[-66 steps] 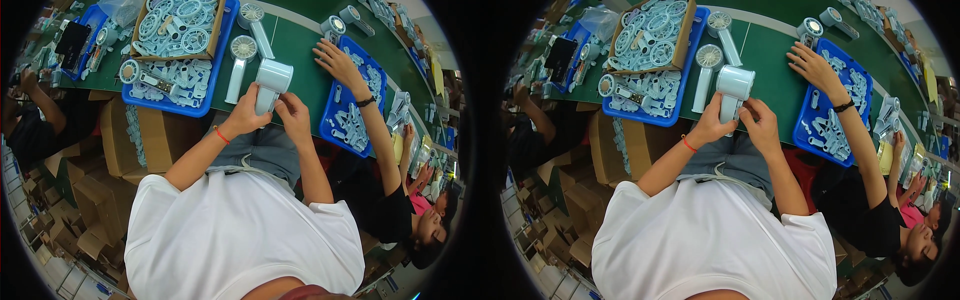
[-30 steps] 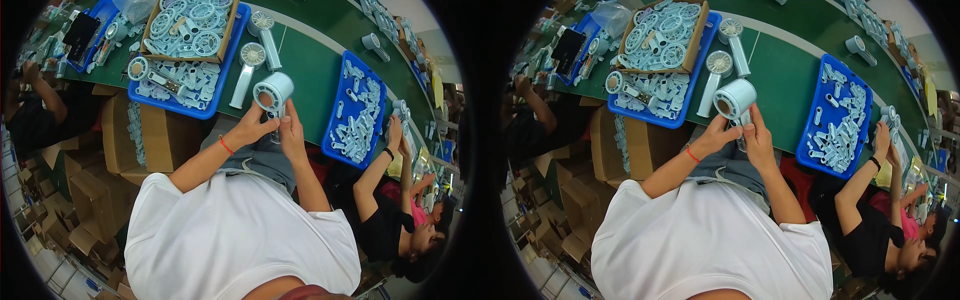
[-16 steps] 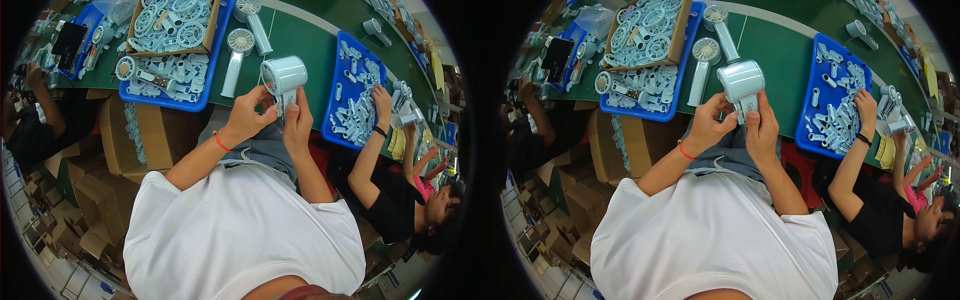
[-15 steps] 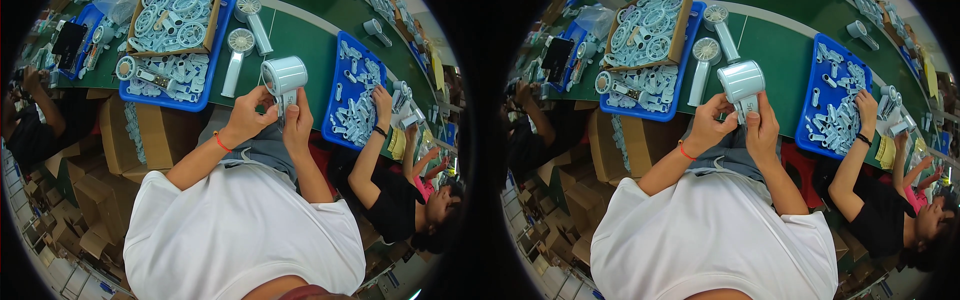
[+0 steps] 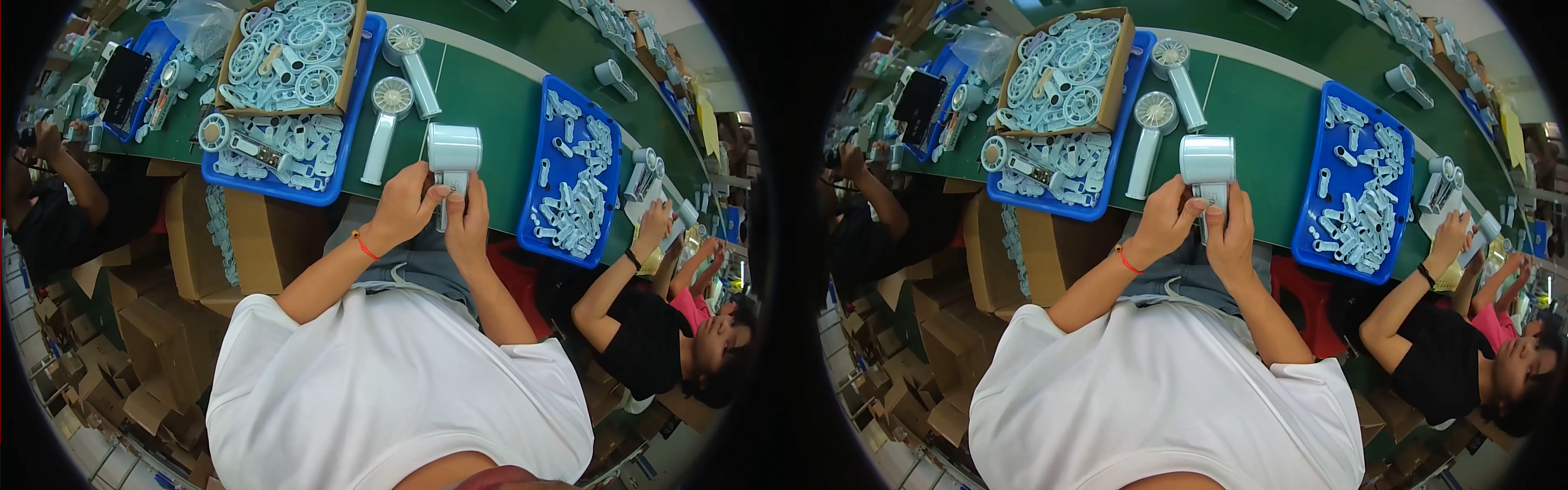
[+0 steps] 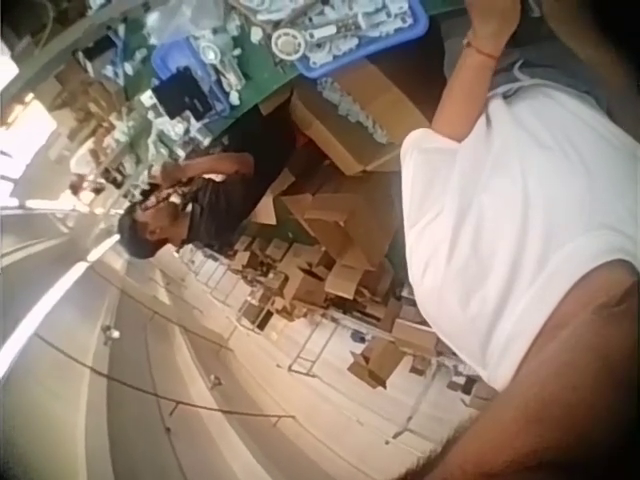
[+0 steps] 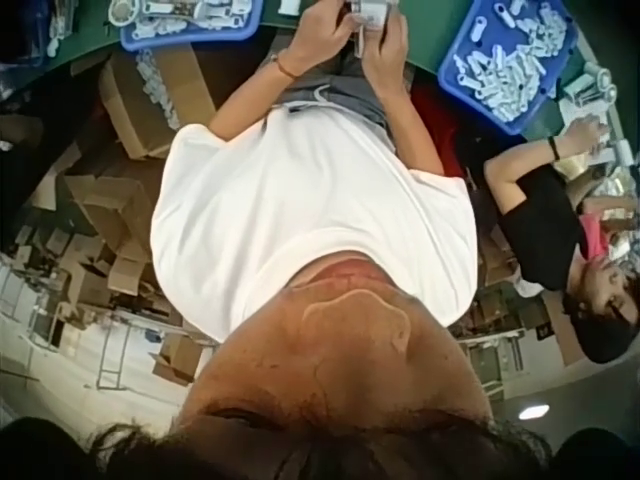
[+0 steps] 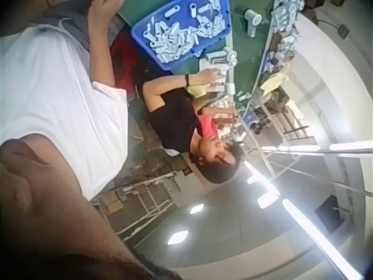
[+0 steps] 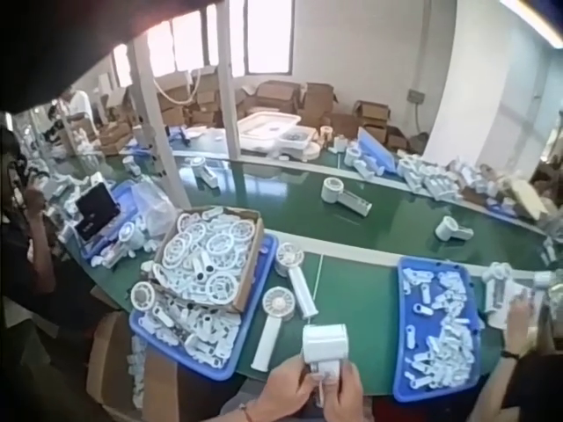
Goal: Assembling small hand-held fans on a production line.
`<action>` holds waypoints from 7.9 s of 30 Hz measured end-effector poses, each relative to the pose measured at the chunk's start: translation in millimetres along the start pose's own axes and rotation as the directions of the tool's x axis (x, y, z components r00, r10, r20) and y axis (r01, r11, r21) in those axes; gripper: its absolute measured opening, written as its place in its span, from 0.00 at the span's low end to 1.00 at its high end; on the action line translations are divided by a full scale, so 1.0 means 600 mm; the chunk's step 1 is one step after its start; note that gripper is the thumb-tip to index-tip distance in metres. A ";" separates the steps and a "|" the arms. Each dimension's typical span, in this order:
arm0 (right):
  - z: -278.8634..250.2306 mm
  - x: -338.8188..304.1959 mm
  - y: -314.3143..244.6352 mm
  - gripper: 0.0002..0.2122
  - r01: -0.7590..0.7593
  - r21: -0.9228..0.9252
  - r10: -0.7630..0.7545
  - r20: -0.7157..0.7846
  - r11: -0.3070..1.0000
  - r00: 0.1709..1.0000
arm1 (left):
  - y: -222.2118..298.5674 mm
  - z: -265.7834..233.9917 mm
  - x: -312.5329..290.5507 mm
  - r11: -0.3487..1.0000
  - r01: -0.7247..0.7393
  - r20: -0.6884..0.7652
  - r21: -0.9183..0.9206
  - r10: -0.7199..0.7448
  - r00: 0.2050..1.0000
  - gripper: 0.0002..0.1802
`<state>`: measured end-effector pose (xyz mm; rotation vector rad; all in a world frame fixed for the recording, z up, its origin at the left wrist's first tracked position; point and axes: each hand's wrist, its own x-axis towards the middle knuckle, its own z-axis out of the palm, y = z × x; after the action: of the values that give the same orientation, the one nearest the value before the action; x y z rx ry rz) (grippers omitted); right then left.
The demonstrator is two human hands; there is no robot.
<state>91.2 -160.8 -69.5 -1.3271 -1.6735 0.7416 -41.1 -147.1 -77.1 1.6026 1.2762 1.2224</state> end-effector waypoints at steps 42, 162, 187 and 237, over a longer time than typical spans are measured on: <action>-0.106 0.355 0.065 0.11 0.245 -0.389 -0.270 -0.010 0.888 0.963 | -0.009 0.002 0.013 0.979 0.159 -0.008 -0.128 -0.161 0.987 0.16; -0.028 0.059 -0.044 0.18 -0.075 0.291 0.103 -0.082 0.954 0.991 | 0.078 -0.003 -0.001 0.641 0.472 0.379 -0.605 -0.289 0.879 0.30; -0.065 0.048 -0.043 0.15 -0.050 0.070 0.036 0.196 0.996 0.980 | 0.074 -0.010 0.016 0.733 0.442 0.400 -0.517 -0.249 0.882 0.31; -0.011 0.023 -0.018 0.14 -0.092 -0.113 0.084 -0.076 0.989 0.994 | 0.062 -0.004 -0.015 0.698 0.557 0.278 -0.449 -0.484 0.830 0.31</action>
<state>90.8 -150.4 -53.7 -1.5000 -1.6304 0.6482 -34.0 -164.4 -43.5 0.8273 1.0837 0.9497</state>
